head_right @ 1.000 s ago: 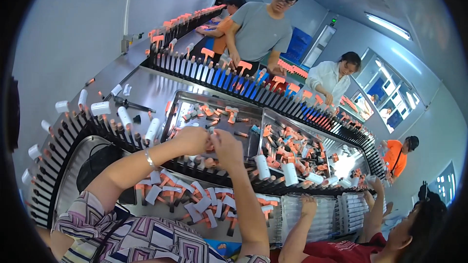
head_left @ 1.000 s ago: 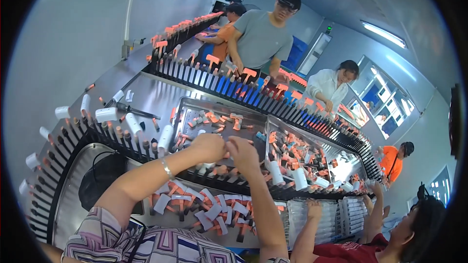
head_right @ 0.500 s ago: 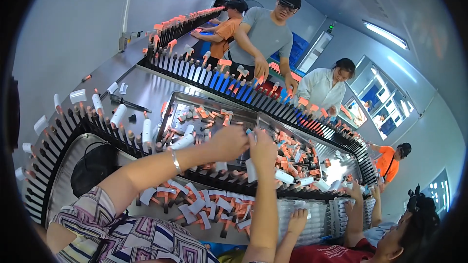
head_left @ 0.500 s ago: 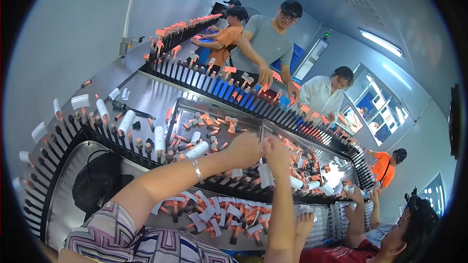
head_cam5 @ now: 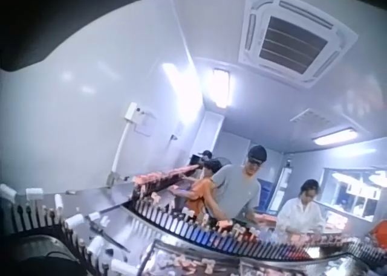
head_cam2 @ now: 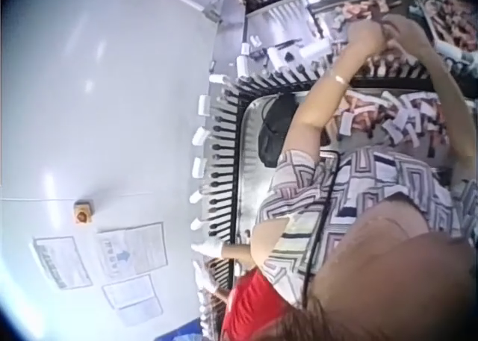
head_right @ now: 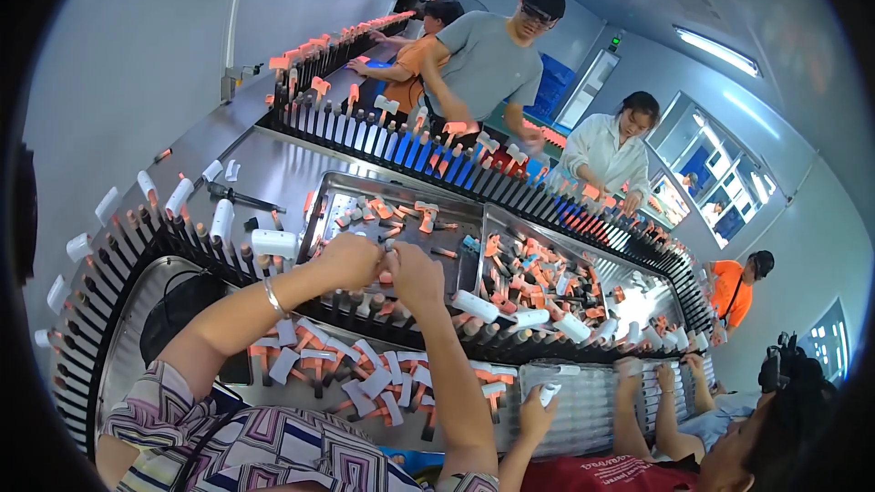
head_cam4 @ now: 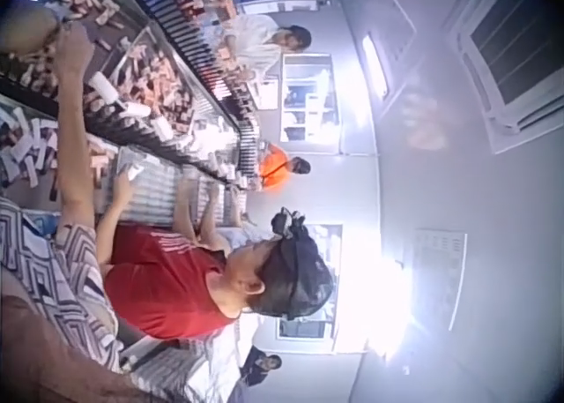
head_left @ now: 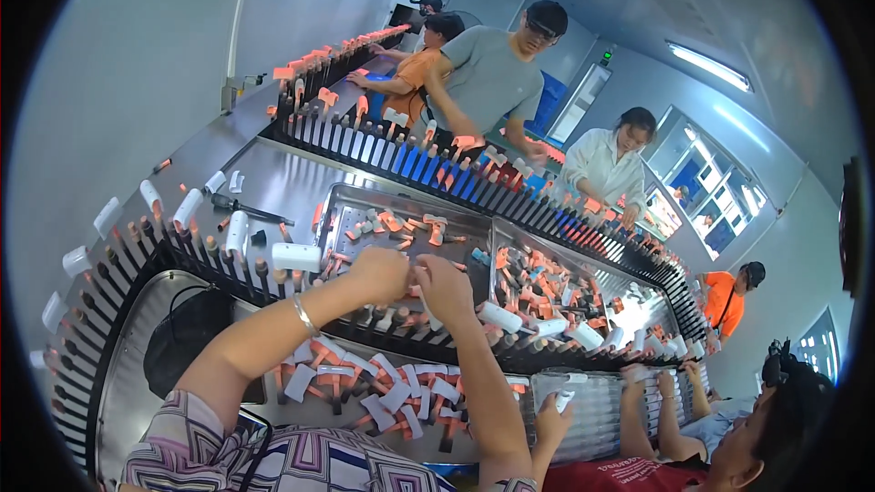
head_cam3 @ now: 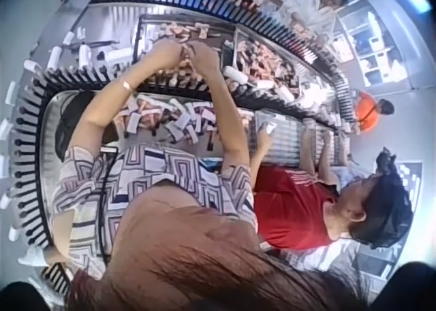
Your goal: Sorting small components and placing them into slots on an assembly line conveyor.
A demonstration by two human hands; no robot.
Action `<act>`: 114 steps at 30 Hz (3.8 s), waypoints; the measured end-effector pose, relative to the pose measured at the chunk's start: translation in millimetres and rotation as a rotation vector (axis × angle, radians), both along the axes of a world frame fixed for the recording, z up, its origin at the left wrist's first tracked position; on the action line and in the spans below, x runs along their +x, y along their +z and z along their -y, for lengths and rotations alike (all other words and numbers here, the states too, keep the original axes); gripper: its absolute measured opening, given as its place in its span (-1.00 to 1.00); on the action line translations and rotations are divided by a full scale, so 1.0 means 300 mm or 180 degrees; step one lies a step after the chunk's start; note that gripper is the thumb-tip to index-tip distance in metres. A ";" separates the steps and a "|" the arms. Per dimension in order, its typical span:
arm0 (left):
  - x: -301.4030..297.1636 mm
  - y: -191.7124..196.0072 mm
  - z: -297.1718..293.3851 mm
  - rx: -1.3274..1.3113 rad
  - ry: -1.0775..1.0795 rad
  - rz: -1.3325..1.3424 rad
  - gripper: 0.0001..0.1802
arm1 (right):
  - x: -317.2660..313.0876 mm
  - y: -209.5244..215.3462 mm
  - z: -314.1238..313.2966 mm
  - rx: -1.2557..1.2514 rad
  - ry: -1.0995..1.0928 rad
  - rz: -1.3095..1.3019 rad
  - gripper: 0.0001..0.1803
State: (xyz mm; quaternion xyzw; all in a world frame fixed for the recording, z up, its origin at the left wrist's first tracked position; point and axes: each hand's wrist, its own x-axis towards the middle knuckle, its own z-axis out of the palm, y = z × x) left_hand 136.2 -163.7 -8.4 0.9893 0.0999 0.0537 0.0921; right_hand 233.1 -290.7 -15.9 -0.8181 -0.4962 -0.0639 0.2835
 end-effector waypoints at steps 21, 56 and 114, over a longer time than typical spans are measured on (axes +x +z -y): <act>0.172 -0.002 0.049 -0.0485 -0.0178 0.0147 -0.52 | 0.174 0.015 0.041 -0.0860 -0.0710 -0.0109 -0.77; 0.107 -0.044 -0.040 -0.0013 -0.0146 0.0801 -0.69 | 0.117 0.025 0.023 0.0114 -0.0332 0.0074 -0.70; 0.056 0.029 0.013 0.0032 -0.0364 0.1478 -0.67 | 0.108 0.144 0.138 0.0524 -0.0384 0.0275 -0.68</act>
